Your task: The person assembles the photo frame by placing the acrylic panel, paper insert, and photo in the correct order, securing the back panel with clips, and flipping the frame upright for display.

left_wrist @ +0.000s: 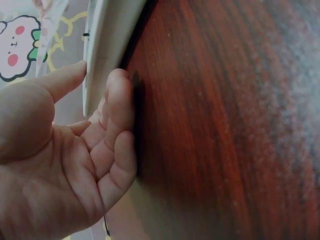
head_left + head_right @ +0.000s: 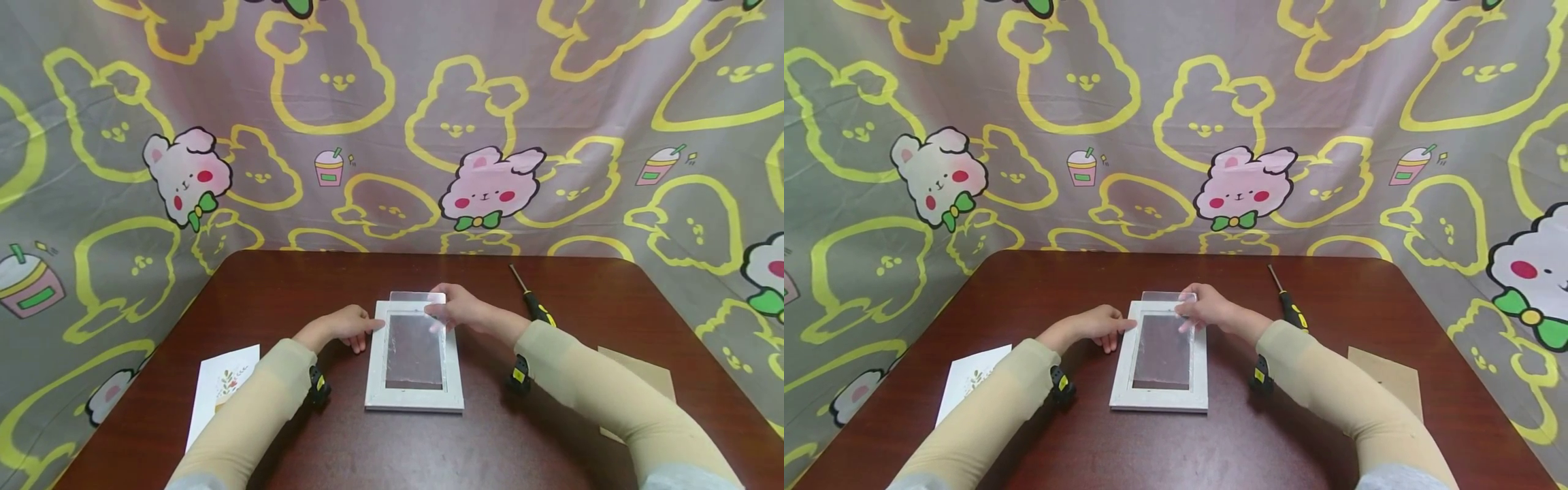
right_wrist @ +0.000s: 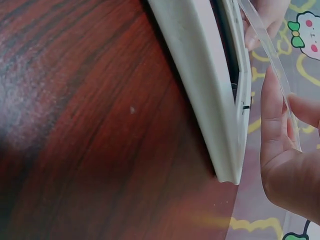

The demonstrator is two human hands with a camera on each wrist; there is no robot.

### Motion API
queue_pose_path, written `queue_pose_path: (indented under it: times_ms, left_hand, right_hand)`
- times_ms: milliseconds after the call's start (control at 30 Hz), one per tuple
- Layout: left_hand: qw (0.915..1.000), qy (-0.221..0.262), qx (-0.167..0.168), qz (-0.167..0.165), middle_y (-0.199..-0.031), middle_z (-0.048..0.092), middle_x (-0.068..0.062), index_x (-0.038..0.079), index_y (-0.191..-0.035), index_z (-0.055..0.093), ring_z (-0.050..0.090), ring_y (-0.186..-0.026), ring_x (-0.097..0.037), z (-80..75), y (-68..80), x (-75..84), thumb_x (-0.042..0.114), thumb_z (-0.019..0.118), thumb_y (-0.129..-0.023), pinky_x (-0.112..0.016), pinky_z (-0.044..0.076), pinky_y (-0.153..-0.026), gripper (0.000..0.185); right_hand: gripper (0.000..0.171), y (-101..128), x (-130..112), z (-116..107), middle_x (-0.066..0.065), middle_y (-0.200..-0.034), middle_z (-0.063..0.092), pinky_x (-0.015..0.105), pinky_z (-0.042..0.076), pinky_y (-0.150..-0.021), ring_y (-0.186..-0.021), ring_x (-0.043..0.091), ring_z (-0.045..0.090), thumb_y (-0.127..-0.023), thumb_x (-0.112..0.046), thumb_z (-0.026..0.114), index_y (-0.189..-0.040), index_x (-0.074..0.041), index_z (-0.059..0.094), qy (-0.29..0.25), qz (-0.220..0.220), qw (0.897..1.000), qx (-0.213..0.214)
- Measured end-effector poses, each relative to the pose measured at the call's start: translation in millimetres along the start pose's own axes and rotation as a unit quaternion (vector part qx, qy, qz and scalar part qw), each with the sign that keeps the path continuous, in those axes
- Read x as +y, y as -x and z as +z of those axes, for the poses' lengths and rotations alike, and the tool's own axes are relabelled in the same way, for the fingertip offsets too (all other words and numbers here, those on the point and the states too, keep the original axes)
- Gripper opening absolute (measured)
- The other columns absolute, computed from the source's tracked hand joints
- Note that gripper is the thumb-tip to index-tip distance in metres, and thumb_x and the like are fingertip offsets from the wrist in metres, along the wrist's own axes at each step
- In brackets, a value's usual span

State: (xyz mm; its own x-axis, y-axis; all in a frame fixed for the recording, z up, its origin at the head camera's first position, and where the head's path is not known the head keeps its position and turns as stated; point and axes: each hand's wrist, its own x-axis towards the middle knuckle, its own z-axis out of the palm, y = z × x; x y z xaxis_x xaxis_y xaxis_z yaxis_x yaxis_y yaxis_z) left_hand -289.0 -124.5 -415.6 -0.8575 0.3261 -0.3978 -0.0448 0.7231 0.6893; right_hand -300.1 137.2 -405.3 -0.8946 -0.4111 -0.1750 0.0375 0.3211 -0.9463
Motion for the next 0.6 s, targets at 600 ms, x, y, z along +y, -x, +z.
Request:
queue_pose_path:
  times_ms: [600]
  left_hand:
    - [1.0000,0.000,-0.002,0.002,-0.057,0.060,-0.006,0.002,-0.085,0.058,0.058,-0.048,-0.015,-0.7,-0.5,-2.5,0.038,0.057,-0.098,-0.028,0.045,-0.052,0.038]
  right_hand:
    - [0.034,1.0,7.2,7.1,0.005,-0.071,0.056,0.026,0.045,-0.048,-0.052,0.013,0.050,-0.090,-0.008,0.068,-0.116,0.006,0.050,0.041,0.019,0.999,-0.013]
